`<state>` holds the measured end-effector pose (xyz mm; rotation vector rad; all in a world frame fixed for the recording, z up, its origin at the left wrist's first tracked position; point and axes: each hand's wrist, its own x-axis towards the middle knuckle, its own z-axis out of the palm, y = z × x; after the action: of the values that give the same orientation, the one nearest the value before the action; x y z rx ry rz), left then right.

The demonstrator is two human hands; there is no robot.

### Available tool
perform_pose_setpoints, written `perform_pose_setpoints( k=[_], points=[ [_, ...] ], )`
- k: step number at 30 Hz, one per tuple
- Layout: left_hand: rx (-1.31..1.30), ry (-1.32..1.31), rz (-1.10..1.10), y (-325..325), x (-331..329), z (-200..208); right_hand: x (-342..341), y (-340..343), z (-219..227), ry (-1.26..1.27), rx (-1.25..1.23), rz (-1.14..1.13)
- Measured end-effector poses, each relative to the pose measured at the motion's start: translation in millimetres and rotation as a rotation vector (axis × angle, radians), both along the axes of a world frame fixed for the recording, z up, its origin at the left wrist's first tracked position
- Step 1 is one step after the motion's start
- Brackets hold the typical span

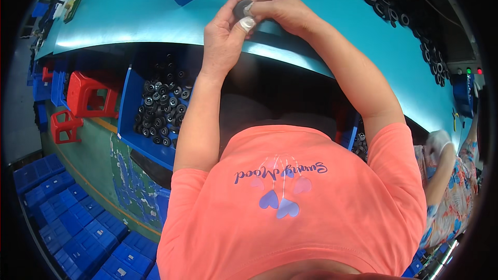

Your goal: Assembling small metallic rings into black circular components at an industrial workbench.

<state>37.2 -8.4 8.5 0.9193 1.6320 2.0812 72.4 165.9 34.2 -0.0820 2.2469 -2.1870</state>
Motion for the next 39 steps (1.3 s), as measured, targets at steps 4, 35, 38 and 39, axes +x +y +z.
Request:
perform_pose_setpoints(
  k=[4,35,38,39],
  points=[
    [-0.141,0.157,0.122,4,3,-3,2,-3,1,0.01,0.039,-0.085],
    [-0.375,0.549,0.417,21,9,-8,8,-4,0,0.034,0.272,-0.261],
    [-0.42,0.612,0.437,20,9,-9,7,-8,-1,0.025,0.298,-0.277],
    [-0.44,0.629,0.439,20,9,-6,6,-7,-2,0.027,0.278,-0.248]
  ],
)
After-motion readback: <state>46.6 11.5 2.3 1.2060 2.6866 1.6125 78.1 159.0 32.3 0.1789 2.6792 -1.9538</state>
